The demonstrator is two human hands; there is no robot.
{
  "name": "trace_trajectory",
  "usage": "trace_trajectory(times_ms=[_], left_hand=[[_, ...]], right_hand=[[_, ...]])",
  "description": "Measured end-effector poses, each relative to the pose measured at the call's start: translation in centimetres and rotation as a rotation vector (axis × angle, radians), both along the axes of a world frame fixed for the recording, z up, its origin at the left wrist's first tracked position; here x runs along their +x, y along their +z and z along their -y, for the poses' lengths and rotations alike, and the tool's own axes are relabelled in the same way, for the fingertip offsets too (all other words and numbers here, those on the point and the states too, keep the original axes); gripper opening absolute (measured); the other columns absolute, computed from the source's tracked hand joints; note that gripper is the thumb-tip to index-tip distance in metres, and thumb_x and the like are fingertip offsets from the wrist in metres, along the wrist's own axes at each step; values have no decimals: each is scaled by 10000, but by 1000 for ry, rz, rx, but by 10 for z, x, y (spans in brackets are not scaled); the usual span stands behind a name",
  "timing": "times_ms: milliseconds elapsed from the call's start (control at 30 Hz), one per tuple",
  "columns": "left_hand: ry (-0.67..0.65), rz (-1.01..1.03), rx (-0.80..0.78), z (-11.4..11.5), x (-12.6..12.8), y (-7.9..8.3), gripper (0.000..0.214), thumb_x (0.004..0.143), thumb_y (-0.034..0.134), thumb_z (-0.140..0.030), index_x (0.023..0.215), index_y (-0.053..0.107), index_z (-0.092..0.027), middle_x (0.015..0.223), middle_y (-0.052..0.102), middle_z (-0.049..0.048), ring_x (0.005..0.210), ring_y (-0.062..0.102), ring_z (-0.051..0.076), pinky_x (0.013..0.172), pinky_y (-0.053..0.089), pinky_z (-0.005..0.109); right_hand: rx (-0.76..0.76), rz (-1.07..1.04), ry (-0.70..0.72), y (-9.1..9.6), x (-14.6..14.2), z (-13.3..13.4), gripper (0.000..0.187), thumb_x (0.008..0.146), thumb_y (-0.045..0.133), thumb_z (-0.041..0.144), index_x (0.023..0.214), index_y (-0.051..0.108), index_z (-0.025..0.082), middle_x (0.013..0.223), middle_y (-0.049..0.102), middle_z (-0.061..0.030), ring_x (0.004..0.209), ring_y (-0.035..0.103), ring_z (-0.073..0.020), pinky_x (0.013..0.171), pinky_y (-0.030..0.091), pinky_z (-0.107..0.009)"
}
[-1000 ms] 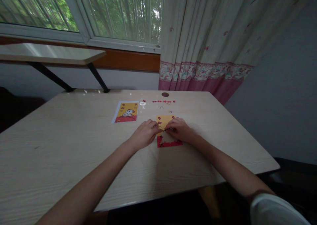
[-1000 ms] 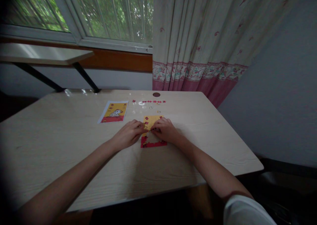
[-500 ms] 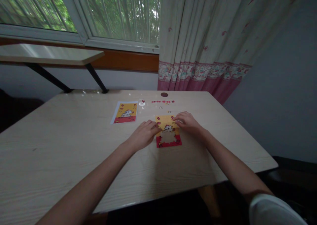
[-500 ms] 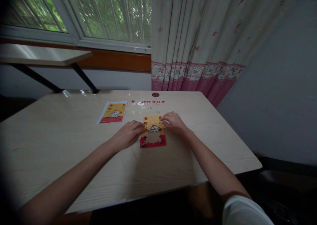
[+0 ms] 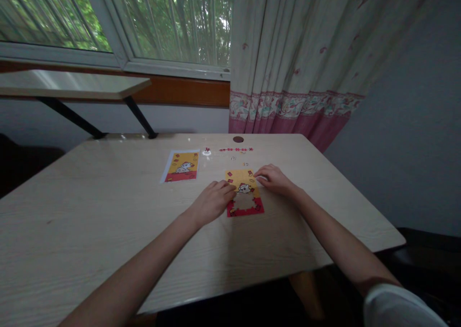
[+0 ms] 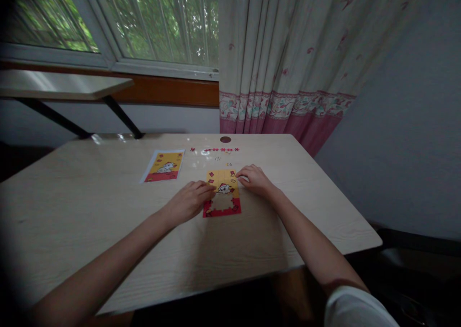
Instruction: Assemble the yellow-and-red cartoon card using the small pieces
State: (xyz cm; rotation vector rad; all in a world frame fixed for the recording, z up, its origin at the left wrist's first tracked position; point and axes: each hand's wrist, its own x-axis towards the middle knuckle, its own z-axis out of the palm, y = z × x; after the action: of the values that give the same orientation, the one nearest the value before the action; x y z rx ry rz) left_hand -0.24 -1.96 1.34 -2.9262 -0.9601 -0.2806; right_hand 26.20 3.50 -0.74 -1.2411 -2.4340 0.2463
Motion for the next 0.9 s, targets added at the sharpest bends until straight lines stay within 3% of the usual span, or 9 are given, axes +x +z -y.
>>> trace_trajectory(times_ms=[233, 667, 900], left_hand=[[-12, -22, 24, 1, 3, -1, 144, 907, 434, -186, 936, 572, -160, 993, 621, 58, 974, 495, 208, 760, 361, 311], [5, -3, -30, 3, 1, 3, 189, 884, 439, -150, 1023, 563, -175, 1090, 618, 57, 1013, 507, 211, 797, 390, 327], [-1, 83, -109, 0, -3, 1, 276, 835, 440, -84, 1044, 586, -190, 1125, 615, 54, 1040, 510, 209, 809, 427, 326]], right_hand=[[-8, -7, -4, 0, 0, 0, 178, 827, 529, 224, 946, 658, 194, 977, 654, -54, 911, 543, -182, 847, 372, -338], [-26, -44, -15, 3, -3, 0, 174, 818, 541, 206, 932, 668, 173, 928, 670, -64, 870, 564, -171, 823, 394, -317], [-83, -89, -177, 3, -14, -19, 241, 834, 509, 228, 1008, 667, 176, 921, 677, -57, 766, 574, -145, 732, 422, -260]])
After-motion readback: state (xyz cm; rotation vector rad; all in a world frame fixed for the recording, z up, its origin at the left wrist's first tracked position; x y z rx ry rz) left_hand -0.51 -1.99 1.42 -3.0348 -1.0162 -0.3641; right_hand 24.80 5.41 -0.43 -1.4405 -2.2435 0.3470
